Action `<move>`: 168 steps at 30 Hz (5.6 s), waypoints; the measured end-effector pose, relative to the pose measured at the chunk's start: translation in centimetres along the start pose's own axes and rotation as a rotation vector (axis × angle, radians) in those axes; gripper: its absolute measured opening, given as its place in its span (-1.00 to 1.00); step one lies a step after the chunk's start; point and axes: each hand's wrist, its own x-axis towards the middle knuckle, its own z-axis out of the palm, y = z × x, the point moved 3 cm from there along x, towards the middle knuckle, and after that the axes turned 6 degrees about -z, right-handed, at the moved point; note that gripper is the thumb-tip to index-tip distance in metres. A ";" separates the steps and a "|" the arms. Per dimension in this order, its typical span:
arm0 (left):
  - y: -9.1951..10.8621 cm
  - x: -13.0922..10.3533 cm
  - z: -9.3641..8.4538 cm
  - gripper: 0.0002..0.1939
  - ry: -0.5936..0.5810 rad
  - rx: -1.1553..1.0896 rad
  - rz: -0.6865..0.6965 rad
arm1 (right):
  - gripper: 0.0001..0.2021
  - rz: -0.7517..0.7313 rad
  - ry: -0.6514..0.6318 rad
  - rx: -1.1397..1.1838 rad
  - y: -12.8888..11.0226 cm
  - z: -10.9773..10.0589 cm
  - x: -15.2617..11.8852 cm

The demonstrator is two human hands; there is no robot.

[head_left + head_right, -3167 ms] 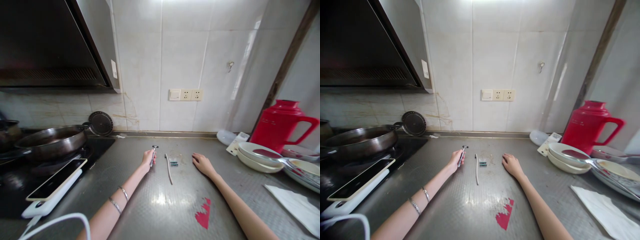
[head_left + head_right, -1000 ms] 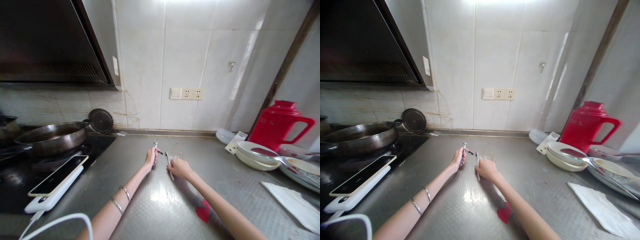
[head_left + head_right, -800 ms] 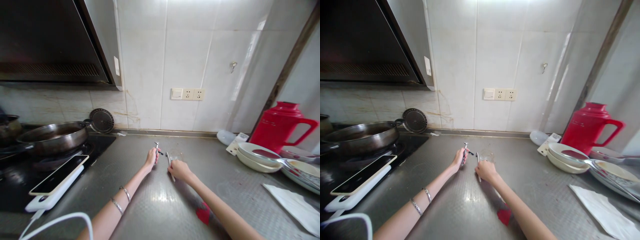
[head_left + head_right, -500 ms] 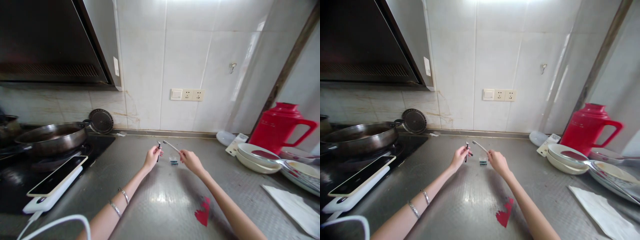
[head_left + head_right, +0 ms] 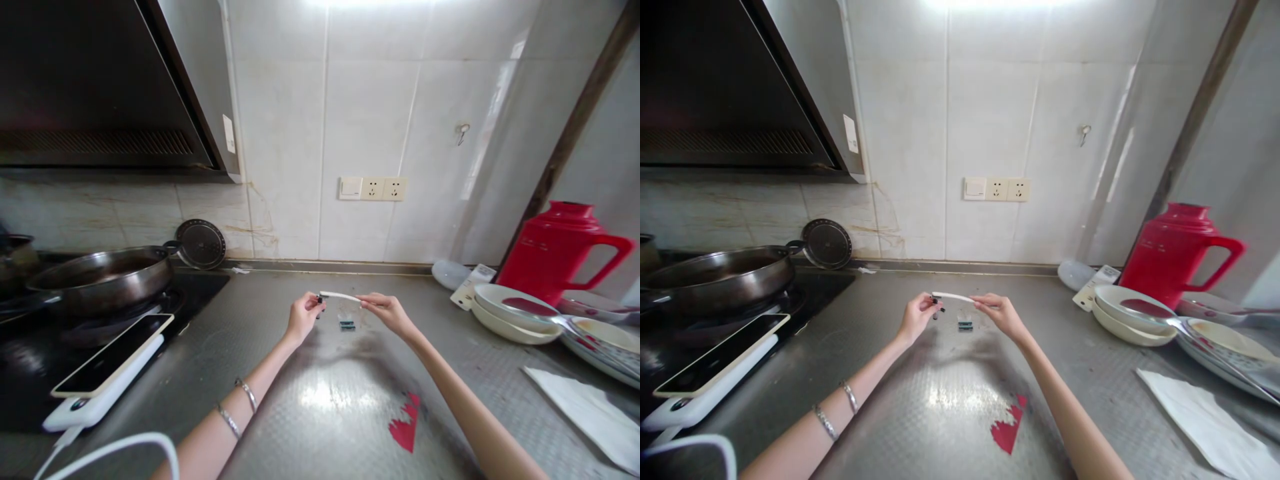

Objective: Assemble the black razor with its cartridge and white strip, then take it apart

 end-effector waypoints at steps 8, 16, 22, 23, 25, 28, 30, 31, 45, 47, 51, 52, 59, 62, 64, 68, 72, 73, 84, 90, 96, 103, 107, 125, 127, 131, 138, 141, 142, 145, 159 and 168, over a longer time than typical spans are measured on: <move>-0.1 -0.1 0.3 -0.86 -0.023 0.005 0.031 | -0.64 -0.010 0.021 -0.010 0.7 -1.1 -0.1; 0.4 -0.5 0.7 -0.83 -0.017 -0.012 0.035 | -0.65 0.032 0.011 0.071 1.1 -0.5 -0.2; 0.3 -0.5 0.9 -0.81 -0.020 -0.001 0.045 | -0.64 0.106 0.021 0.112 1.7 -0.7 -0.4; 0.3 -0.5 0.9 -0.81 -0.019 0.004 0.049 | -0.64 0.104 0.009 0.120 1.7 -0.8 -0.5; 0.4 -0.6 0.9 -0.82 -0.018 0.019 0.054 | -0.63 0.107 -0.014 0.139 1.7 -0.8 -0.5; 0.5 -0.7 1.0 -0.82 -0.013 0.035 0.048 | -0.63 0.150 0.011 0.144 1.8 -0.9 -0.5; 0.5 -0.7 1.0 -0.81 -0.007 0.039 0.044 | -0.62 0.171 0.032 0.152 2.0 -0.9 -0.6; 0.5 -0.7 1.0 -0.82 -0.005 0.040 0.045 | -0.62 0.171 0.029 0.162 2.0 -0.8 -0.6; 0.3 -0.9 1.3 -0.85 -0.023 0.064 0.060 | -0.63 0.149 0.020 0.106 1.8 -1.1 -0.6; 0.3 -0.9 1.3 -0.84 -0.026 0.059 0.056 | -0.63 0.142 0.022 0.097 1.6 -1.2 -0.6; 0.3 -0.9 1.3 -0.84 -0.027 0.054 0.052 | -0.63 0.132 0.001 0.086 0.9 -1.3 -0.4; 0.3 -0.9 1.3 -0.84 -0.027 0.056 0.048 | -0.63 0.137 0.012 0.069 0.9 -1.3 -0.4; 0.4 -1.0 1.4 -0.83 -0.037 0.048 0.062 | -0.64 0.088 -0.047 0.082 0.4 -1.3 -0.3; 0.2 -0.9 1.3 -0.84 -0.032 0.070 0.049 | -0.64 0.076 -0.018 0.036 0.3 -1.7 -0.2; 0.2 -0.9 1.2 -0.83 -0.017 0.085 0.045 | -0.63 0.072 0.009 0.020 0.1 -2.0 -0.2; 0.3 -0.8 1.1 -0.83 -0.015 0.087 0.064 | -0.64 0.062 -0.027 0.034 -0.2 -1.9 -0.2; 0.2 -0.8 1.1 -0.83 -0.021 0.098 0.060 | -0.64 0.074 0.020 0.046 0.0 -1.9 -0.3; 0.2 -0.8 1.2 -0.83 -0.021 0.099 0.060 | -0.64 0.072 0.020 0.046 0.0 -1.8 -0.3; -0.2 -0.7 1.1 -0.83 -0.018 0.113 0.083 | -0.62 0.064 -0.003 0.017 0.2 -1.6 -0.4; 0.0 -0.8 1.2 -0.84 -0.041 0.119 0.083 | -0.61 0.107 0.017 0.031 0.5 -1.6 -0.4; 0.1 -0.9 1.3 -0.85 -0.045 0.112 0.094 | -0.62 0.070 -0.036 0.036 0.5 -1.5 -0.5; -0.2 -0.8 1.3 -0.84 -0.048 0.106 0.095 | -0.63 0.076 -0.019 0.061 0.7 -1.6 -0.6; -0.2 -0.8 1.4 -0.84 -0.056 0.107 0.093 | -0.62 0.113 -0.022 0.067 0.8 -1.6 -0.7; 0.6 -0.9 1.4 -0.83 -0.023 0.091 0.068 | -0.60 0.206 -0.029 0.171 1.7 -1.8 -1.3; 0.7 -1.0 1.4 -0.83 -0.025 0.087 0.058 | -0.58 0.224 -0.006 0.144 2.3 -1.9 -1.4; 1.2 -1.2 1.5 -0.80 -0.041 0.052 0.062 | -0.52 0.223 0.088 0.096 3.0 -2.1 -1.4; 1.3 -1.8 1.9 -0.73 -0.087 -0.050 -0.056 | -0.53 0.166 0.193 0.074 2.8 -1.1 -0.7; 1.0 -1.7 2.1 -0.72 -0.083 -0.049 -0.054 | -0.61 0.159 0.155 0.095 2.7 -0.1 -0.7; 1.0 -1.7 2.1 -0.72 -0.080 -0.041 -0.049 | -0.63 0.168 0.136 0.105 2.6 0.3 -0.8; 1.0 -1.8 2.0 -0.70 -0.052 0.008 -0.029 | -0.68 0.196 0.099 0.142 1.6 1.4 -0.8; 1.3 -3.0 2.1 -0.69 -0.045 -0.098 -0.073 | -0.68 0.511 0.094 0.363 -6.4 2.9 -4.1; 0.9 -2.9 1.8 -0.76 0.001 -0.067 0.027 | -0.73 0.384 0.047 0.193 -9.1 5.5 -6.4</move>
